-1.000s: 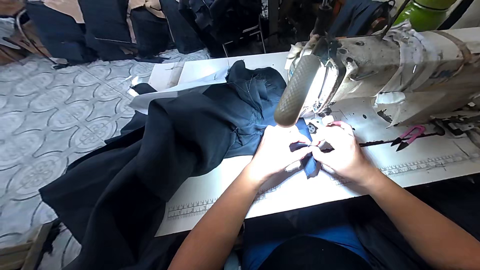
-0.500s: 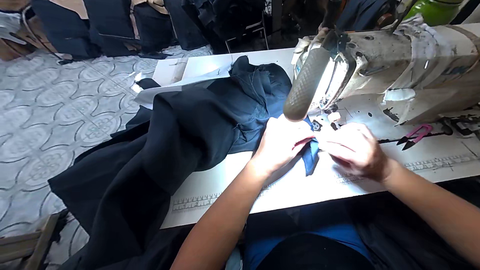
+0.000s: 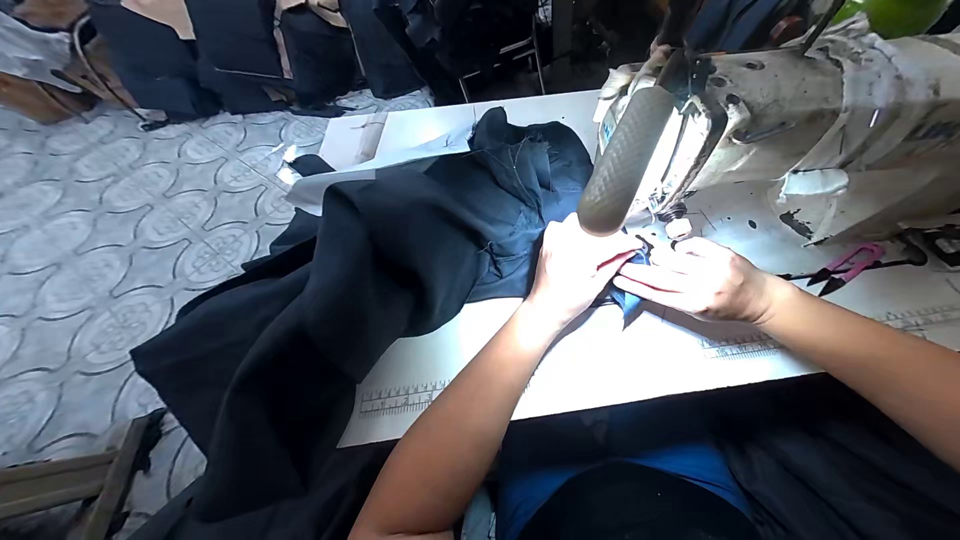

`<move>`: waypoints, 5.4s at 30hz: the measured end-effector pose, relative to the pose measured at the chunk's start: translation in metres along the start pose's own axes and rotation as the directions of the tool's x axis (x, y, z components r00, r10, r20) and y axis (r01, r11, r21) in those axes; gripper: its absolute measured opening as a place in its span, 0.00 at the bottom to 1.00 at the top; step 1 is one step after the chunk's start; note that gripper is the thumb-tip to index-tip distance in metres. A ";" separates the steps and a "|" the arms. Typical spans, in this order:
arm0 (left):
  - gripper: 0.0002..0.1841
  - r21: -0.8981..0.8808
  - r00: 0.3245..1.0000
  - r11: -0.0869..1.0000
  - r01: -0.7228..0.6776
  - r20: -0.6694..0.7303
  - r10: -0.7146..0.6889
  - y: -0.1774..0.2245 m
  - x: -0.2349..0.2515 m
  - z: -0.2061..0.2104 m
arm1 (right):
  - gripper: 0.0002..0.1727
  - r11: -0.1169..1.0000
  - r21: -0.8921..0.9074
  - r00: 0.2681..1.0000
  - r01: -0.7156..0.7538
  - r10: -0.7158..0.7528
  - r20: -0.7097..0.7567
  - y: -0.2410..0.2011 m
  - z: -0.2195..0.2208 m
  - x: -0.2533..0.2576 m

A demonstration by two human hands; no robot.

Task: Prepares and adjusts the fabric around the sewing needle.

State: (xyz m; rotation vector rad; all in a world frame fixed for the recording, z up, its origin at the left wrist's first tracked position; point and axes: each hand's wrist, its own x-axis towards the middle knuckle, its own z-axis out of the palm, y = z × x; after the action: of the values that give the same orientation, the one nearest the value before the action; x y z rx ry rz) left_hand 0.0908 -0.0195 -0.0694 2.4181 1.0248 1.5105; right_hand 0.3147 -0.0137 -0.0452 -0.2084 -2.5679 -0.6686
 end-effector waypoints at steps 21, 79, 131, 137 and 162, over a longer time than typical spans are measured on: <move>0.05 -0.055 0.985 0.985 0.166 -0.046 -0.168 0.009 0.001 0.002 | 0.11 0.968 0.175 0.953 -0.180 0.215 -0.213 -0.026 0.017 0.022; 0.14 0.182 0.829 0.957 -0.225 0.551 0.090 0.030 -0.055 -0.017 | 0.13 0.503 0.536 0.703 -0.679 0.657 0.274 -0.075 0.003 -0.028; 0.08 0.315 0.898 0.936 0.154 0.351 -0.266 -0.079 0.006 0.039 | 0.22 0.397 -0.120 0.293 -0.910 0.820 0.491 -0.005 -0.100 -0.126; 0.09 0.271 0.704 0.911 0.312 0.579 -0.413 -0.043 0.038 -0.004 | 0.24 0.442 -0.172 0.340 -0.880 0.841 0.421 -0.009 -0.091 -0.184; 0.19 0.257 0.675 0.854 0.452 0.527 -0.516 -0.068 0.042 -0.008 | 0.12 0.696 0.168 0.636 -0.698 0.494 0.593 0.069 0.062 -0.002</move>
State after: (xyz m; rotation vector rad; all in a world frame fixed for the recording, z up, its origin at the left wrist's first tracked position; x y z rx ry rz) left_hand 0.0632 0.0557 -0.0628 2.1657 1.4453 0.4928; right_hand 0.3091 0.0765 -0.0645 -1.2109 -2.7553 0.2035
